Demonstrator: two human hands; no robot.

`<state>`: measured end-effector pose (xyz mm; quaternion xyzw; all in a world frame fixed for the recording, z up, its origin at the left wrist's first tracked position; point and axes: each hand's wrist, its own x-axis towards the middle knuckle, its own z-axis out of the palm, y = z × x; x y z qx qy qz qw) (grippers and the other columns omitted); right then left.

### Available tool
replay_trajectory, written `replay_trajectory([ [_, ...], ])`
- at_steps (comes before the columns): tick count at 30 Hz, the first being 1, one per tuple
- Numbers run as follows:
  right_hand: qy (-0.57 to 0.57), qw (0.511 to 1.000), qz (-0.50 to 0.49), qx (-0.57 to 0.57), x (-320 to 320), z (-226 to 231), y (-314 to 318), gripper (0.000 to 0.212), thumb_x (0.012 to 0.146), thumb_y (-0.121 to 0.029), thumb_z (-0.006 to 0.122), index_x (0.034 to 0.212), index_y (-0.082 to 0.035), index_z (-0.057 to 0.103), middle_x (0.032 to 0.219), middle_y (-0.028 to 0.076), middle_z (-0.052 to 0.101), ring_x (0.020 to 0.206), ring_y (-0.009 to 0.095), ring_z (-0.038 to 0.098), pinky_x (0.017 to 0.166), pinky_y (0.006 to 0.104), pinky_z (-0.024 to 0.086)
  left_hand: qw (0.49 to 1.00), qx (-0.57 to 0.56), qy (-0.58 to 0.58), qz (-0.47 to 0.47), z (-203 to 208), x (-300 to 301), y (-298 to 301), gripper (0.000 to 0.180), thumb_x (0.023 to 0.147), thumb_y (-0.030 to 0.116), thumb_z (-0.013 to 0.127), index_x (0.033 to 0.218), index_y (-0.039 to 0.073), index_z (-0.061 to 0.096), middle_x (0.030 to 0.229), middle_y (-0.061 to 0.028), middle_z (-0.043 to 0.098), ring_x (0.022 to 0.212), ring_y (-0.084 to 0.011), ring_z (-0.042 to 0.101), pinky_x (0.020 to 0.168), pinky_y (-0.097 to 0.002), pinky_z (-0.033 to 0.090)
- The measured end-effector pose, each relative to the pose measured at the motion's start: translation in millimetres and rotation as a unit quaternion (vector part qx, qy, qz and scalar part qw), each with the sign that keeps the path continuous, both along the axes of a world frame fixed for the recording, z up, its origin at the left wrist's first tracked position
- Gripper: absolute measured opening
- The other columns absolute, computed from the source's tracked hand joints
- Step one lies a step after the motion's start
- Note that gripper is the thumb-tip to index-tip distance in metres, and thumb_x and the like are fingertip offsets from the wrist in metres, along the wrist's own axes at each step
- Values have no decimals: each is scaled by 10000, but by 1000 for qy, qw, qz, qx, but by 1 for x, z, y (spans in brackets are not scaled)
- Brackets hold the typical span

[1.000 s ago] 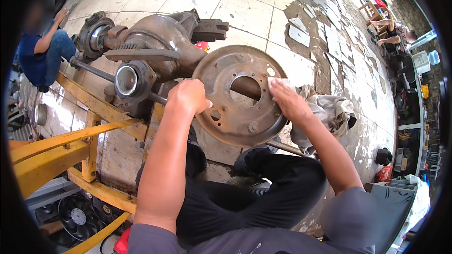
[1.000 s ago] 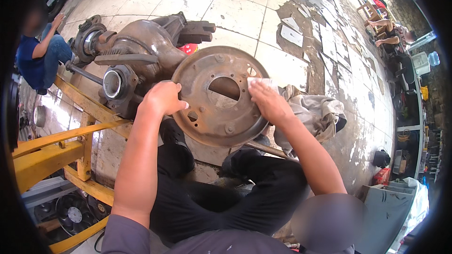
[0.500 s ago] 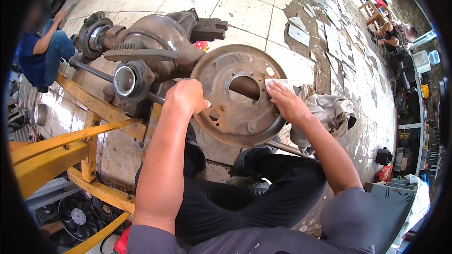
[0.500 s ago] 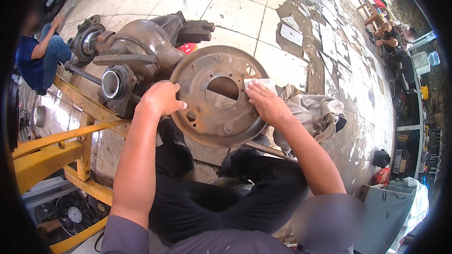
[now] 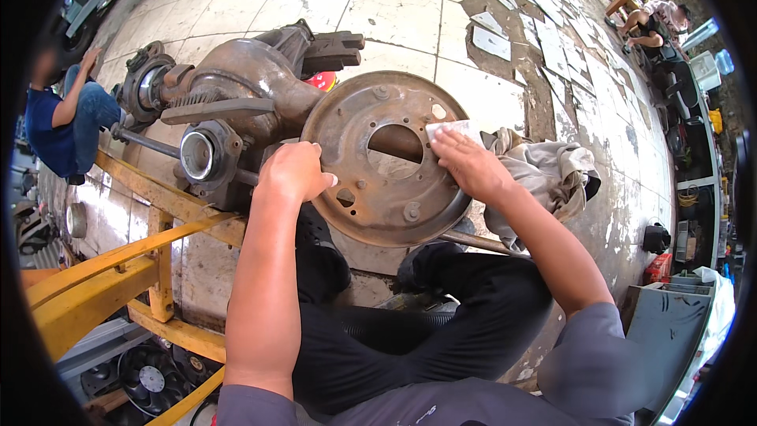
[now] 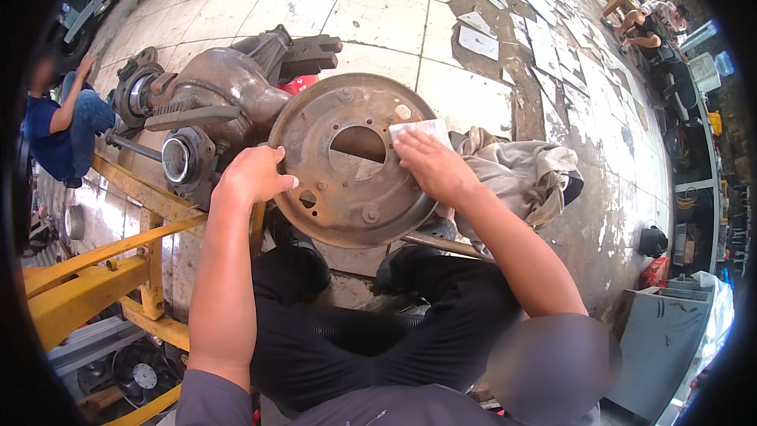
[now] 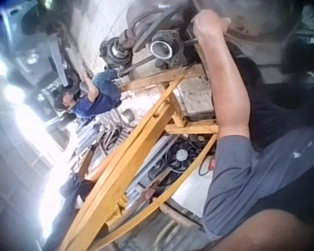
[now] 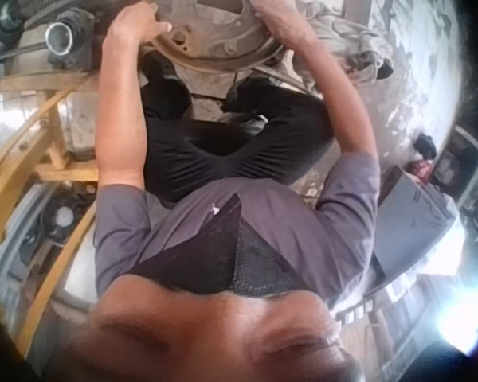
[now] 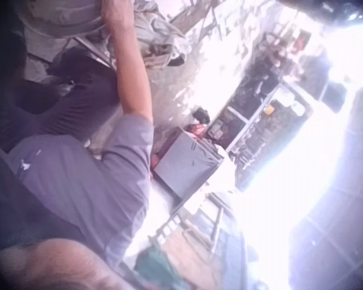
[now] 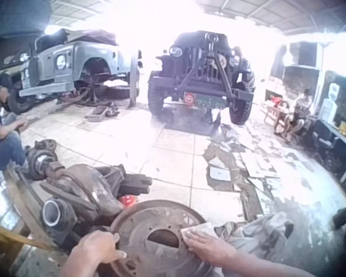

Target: The person sands a brake drum with sandpaper while sitting on the floor. They hold the drum with one hand and rub the sandpaper over its surface with the other.

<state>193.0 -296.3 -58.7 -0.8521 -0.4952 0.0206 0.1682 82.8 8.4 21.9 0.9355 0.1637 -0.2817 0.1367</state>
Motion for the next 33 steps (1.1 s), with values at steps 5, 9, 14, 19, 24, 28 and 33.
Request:
replay_trajectory([
  [5, -3, 997, -80, -4, 16, -5, -4, 356, 994, -158, 538, 1317, -12, 569, 1419, 174, 542, 1376, 326, 452, 1140, 424, 374, 999, -27, 34, 13, 7, 5, -1, 719, 816, 359, 758, 1400, 8, 527, 1368, -212, 572, 1276, -320, 551, 1097, -395, 429],
  [9, 14, 999, 16, -31, -2, 6, -1, 361, 990, -158, 533, 1314, -3, 564, 1414, 185, 543, 1372, 330, 456, 1132, 428, 382, 999, -26, 35, 15, 3, 5, 1, 715, 818, 360, 757, 1399, 10, 529, 1365, -218, 573, 1271, -324, 555, 1097, -399, 428],
  [14, -5, 998, -59, -5, 17, 2, -7, 349, 984, -146, 546, 1305, -11, 571, 1397, 192, 554, 1359, 336, 469, 1118, 422, 401, 1000, 6, -4, -4, -2, 1, -2, 492, 853, 346, 751, 1226, 40, 651, 1215, -164, 673, 1167, -321, 621, 997, -430, 500],
  [19, 0, 997, -82, 3, 13, -2, -4, 330, 982, -143, 546, 1280, -7, 583, 1383, 203, 562, 1345, 351, 480, 1109, 436, 407, 1000, -4, 5, 6, 0, 3, -2, 484, 852, 344, 754, 1222, 48, 657, 1217, -161, 674, 1170, -315, 621, 994, -427, 502],
  [24, -5, 999, -34, -12, 7, -1, 3, 345, 990, -148, 525, 1291, 17, 563, 1402, 213, 541, 1357, 358, 461, 1122, 436, 389, 999, -30, 18, 11, -2, 2, 1, 710, 814, 363, 766, 1377, -8, 545, 1314, -212, 610, 1228, -334, 585, 1072, -406, 450],
  [28, -10, 991, -126, -41, 18, 5, 5, 353, 994, -141, 521, 1309, 16, 551, 1406, 220, 533, 1360, 363, 454, 1134, 429, 377, 999, -37, 25, 17, 1, 3, 2, 704, 815, 355, 766, 1385, 7, 543, 1341, -202, 595, 1255, -320, 567, 1076, -406, 447],
  [33, 13, 997, -77, -21, 14, 6, 5, 357, 987, -153, 538, 1302, 13, 564, 1394, 208, 545, 1353, 365, 461, 1100, 428, 416, 1000, -14, 7, 20, -3, 1, 3, 476, 852, 366, 759, 1213, 67, 674, 1240, -128, 673, 1181, -289, 621, 991, -413, 509],
])
